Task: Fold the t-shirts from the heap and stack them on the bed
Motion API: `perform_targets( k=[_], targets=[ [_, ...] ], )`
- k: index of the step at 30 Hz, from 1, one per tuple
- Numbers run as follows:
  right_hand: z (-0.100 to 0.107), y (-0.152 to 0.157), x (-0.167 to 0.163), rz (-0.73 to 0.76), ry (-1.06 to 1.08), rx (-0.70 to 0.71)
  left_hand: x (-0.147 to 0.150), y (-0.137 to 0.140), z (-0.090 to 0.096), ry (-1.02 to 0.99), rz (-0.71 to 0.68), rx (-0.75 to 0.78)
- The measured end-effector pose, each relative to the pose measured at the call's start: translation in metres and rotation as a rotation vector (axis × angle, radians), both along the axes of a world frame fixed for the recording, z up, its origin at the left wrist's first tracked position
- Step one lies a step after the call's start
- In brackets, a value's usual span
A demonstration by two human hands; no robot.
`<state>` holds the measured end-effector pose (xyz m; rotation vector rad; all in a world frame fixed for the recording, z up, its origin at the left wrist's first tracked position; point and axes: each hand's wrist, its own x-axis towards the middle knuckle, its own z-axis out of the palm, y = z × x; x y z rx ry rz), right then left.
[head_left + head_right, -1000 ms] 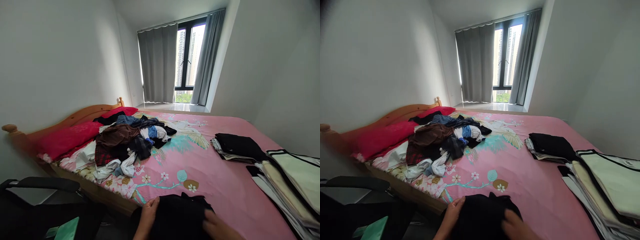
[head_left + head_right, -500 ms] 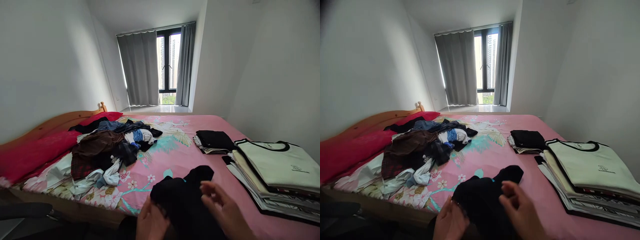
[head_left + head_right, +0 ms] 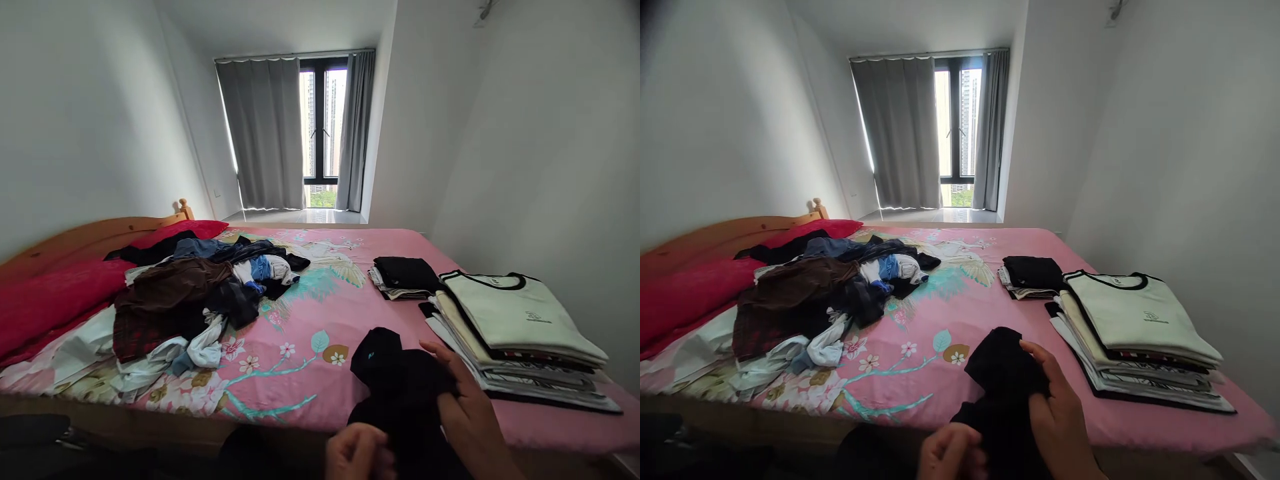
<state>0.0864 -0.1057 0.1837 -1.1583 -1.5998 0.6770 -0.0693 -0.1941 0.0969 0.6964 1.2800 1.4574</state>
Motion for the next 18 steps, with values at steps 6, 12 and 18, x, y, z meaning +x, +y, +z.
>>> perform_targets(
  k=[6, 12, 18],
  targets=[
    [0.012, -0.008, 0.001, -0.081, 0.188, -0.150, -0.049, 0.009, -0.034, -0.067, 0.022, -0.100],
    [0.011, -0.005, -0.007, -0.093, 0.392, -0.355, -0.015, 0.015, -0.031, -0.149, -0.360, 0.054],
    [-0.005, 0.000, -0.012, -0.104, 0.554, -0.334, -0.005, 0.025, -0.048, -0.099, -0.362, -0.051]
  ],
)
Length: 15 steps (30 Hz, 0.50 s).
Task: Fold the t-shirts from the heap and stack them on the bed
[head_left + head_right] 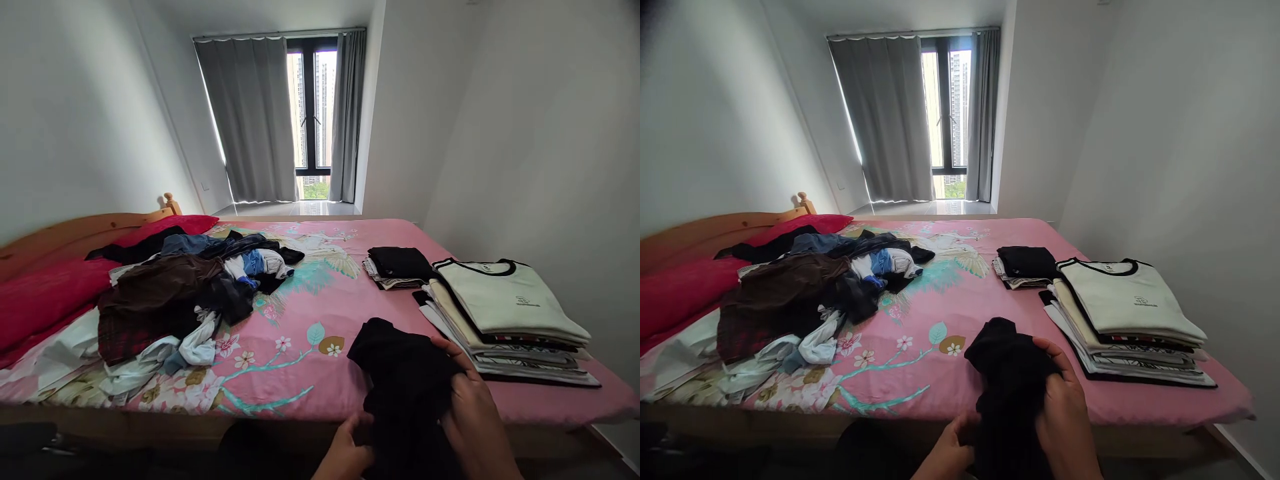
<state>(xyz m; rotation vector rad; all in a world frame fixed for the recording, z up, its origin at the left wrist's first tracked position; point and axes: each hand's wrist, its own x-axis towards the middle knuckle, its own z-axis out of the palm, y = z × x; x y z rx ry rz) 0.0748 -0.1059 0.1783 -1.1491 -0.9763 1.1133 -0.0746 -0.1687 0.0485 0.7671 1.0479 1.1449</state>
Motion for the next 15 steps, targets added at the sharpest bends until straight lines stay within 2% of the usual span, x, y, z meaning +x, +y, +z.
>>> perform_targets(
  k=[4, 8, 11, 15],
  targets=[
    [-0.004, 0.001, -0.005, 0.012, 0.098, -0.015, 0.016, -0.003, -0.013, 0.069, -0.075, -0.017],
    [0.007, 0.007, -0.004, -0.002, 0.125, -0.024, 0.025, -0.003, -0.008, 0.172, -0.004, 0.033],
    [0.018, 0.014, 0.008, -0.039, 0.035, 0.047, 0.002, 0.004, 0.015, 0.319, 0.173, 0.102],
    [0.027, 0.025, 0.034, -0.065, -0.110, 0.090, -0.053, 0.014, 0.074, 0.477, 0.465, 0.230]
  ],
)
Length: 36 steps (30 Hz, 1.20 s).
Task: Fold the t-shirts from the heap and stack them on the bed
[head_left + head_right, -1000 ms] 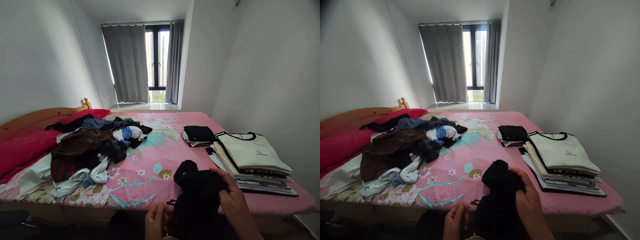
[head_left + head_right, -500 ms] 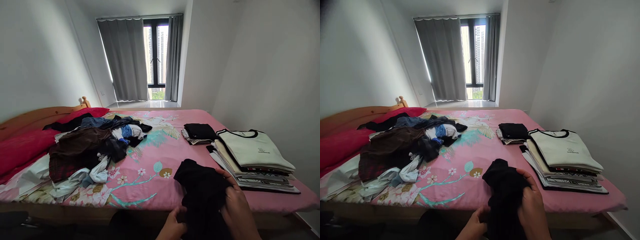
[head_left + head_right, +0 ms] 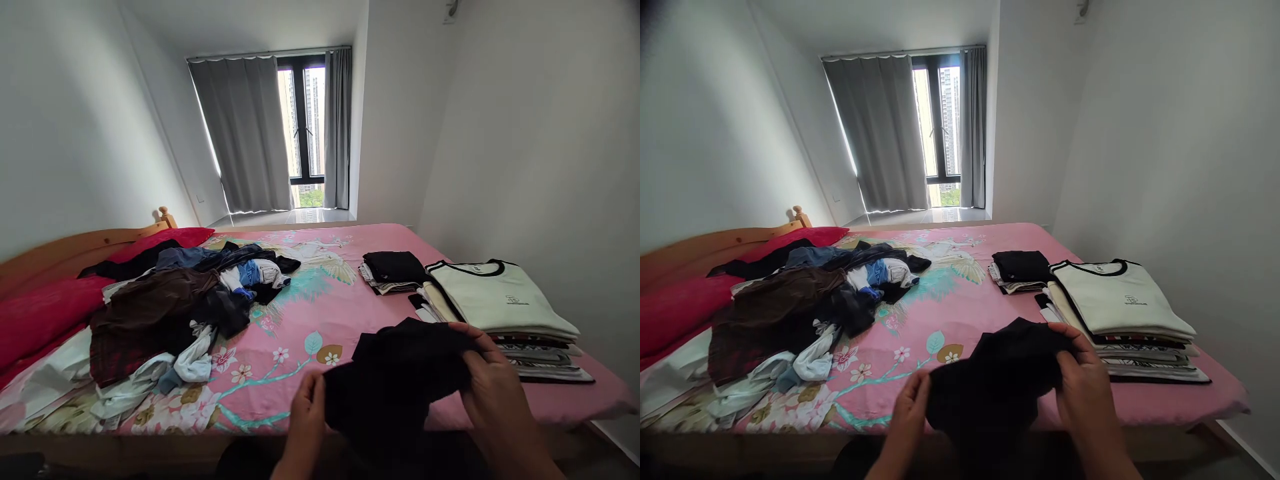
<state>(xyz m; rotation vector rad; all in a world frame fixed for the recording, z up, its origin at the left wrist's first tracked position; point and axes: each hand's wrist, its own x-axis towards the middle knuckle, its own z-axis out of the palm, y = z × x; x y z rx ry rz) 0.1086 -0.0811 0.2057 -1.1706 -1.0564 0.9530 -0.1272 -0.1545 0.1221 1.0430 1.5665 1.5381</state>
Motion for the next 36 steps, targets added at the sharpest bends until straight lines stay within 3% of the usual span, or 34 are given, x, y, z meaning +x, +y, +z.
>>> perform_targets(
  k=[3, 5, 8, 11, 13, 17, 21, 24, 27, 29, 31, 34, 36],
  targets=[
    [0.007, 0.004, 0.013, 0.085, -0.216, 0.010, -0.031, 0.001, 0.052, 0.121, 0.057, 0.046],
    [0.015, 0.003, 0.017, 0.166, -0.400, 0.005, -0.039, -0.003, 0.085, 0.112, 0.009, 0.034],
    [0.031, -0.004, 0.018, 0.198, -0.593, 0.042, -0.037, -0.017, 0.126, 0.032, -0.203, -0.041],
    [0.047, -0.008, 0.023, 0.212, -0.599, 0.116, -0.036, -0.031, 0.148, 0.041, -0.443, -0.095],
    [0.054, -0.003, 0.030, 0.262, -0.650, 0.103, -0.044, -0.031, 0.151, 0.185, -0.502, -0.118],
    [0.067, 0.023, 0.044, 0.348, -0.872, -0.012, -0.083, -0.008, 0.150, 0.508, -0.296, -0.216],
    [0.084, 0.035, 0.042, 0.315, -0.906, 0.051, -0.098, 0.003, 0.170, 0.571, -0.236, -0.201],
    [0.100, 0.025, 0.037, 0.265, -0.867, 0.106, -0.082, -0.009, 0.188, 0.535, -0.233, -0.154],
    [0.110, 0.008, 0.034, 0.302, -0.683, 0.111, -0.064, -0.026, 0.197, 0.418, -0.248, -0.069],
    [0.109, 0.002, 0.029, 0.395, -0.556, 0.121, -0.056, -0.031, 0.193, 0.367, -0.284, -0.010],
    [0.102, 0.006, 0.021, 0.520, -0.631, 0.138, -0.056, -0.029, 0.183, 0.380, -0.375, -0.042],
    [0.091, 0.024, 0.012, 0.511, -0.937, 0.095, -0.068, -0.016, 0.166, 0.408, -0.410, -0.248],
    [0.087, 0.035, 0.012, 0.497, -0.943, -0.013, -0.080, -0.010, 0.159, 0.325, -0.385, -0.342]
  ],
)
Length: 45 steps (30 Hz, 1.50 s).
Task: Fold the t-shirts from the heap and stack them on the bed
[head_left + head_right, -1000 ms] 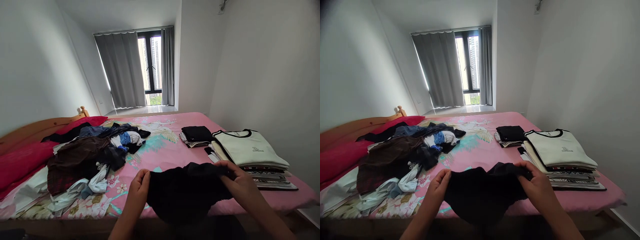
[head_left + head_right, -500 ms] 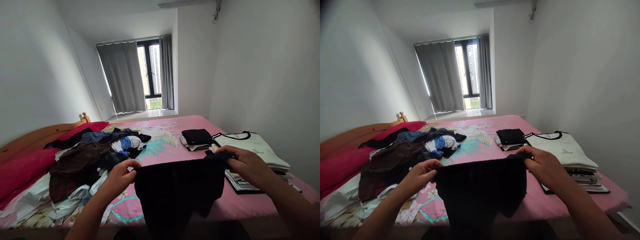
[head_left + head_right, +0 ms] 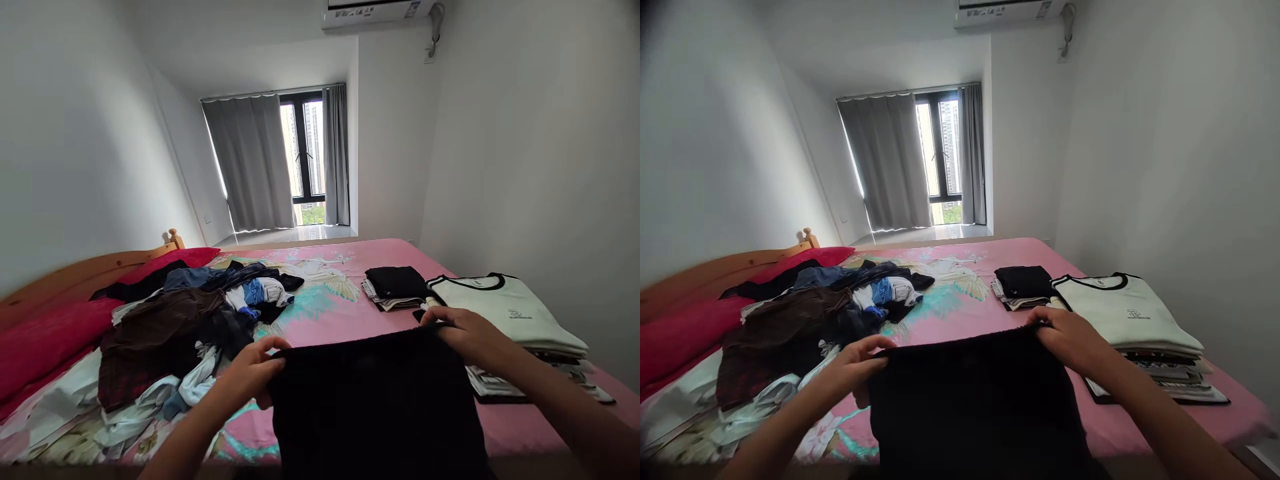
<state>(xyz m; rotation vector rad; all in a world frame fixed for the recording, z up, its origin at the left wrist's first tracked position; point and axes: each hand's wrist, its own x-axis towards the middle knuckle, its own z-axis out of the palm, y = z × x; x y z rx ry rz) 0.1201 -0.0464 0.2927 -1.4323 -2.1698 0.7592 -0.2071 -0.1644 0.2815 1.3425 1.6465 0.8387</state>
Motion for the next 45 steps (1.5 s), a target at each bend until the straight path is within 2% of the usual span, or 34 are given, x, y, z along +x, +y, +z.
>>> perform_targets(
  k=[2, 6, 10, 12, 14, 17, 19, 25, 29, 32, 35, 37, 39, 41, 43, 45],
  targets=[
    [-0.001, 0.004, 0.002, 0.020, 0.046, -0.101, -0.008, 0.000, -0.003, -0.093, -0.015, -0.019],
    [-0.006, -0.001, 0.000, 0.104, 0.071, -0.102, -0.005, -0.011, -0.006, -0.172, -0.117, 0.045],
    [-0.018, 0.000, -0.005, 0.220, 0.078, -0.358, 0.001, -0.021, -0.002, -0.166, -0.215, 0.018],
    [-0.020, 0.002, -0.008, 0.283, 0.059, -0.321, 0.002, -0.024, 0.002, -0.026, -0.289, 0.021],
    [-0.018, 0.003, -0.010, 0.308, 0.018, -0.175, 0.001, -0.025, 0.004, 0.195, -0.342, 0.055],
    [-0.013, 0.003, -0.013, 0.247, -0.069, 0.011, 0.001, -0.025, 0.006, 0.538, -0.338, 0.037],
    [-0.012, 0.001, -0.016, 0.203, -0.102, 0.042, 0.003, -0.026, 0.006, 0.672, -0.327, -0.031],
    [-0.020, -0.001, -0.025, 0.268, -0.154, 0.070, 0.011, -0.021, 0.005, 0.748, -0.410, -0.124],
    [-0.020, 0.004, -0.020, 0.266, -0.117, -0.018, 0.006, -0.020, 0.005, 0.800, -0.371, -0.095],
    [-0.016, 0.000, -0.016, 0.271, -0.063, -0.043, 0.002, -0.023, 0.007, 0.777, -0.321, -0.067],
    [-0.012, -0.005, -0.012, 0.299, -0.018, -0.037, -0.005, -0.027, 0.007, 0.706, -0.297, 0.038],
    [-0.008, -0.006, -0.007, 0.273, 0.010, -0.096, -0.013, -0.029, 0.007, 0.595, -0.266, 0.045],
    [-0.003, -0.004, -0.002, 0.219, 0.036, -0.167, -0.021, -0.031, 0.009, 0.421, -0.215, -0.023],
    [0.002, -0.001, 0.002, 0.155, 0.066, -0.144, -0.027, -0.033, 0.016, 0.276, -0.167, -0.057],
    [0.009, 0.000, 0.003, 0.093, 0.103, -0.056, -0.029, -0.036, 0.024, 0.210, -0.133, -0.020],
    [0.014, 0.000, 0.003, 0.049, 0.146, -0.054, -0.029, -0.036, 0.030, 0.159, -0.098, 0.004]
  ],
)
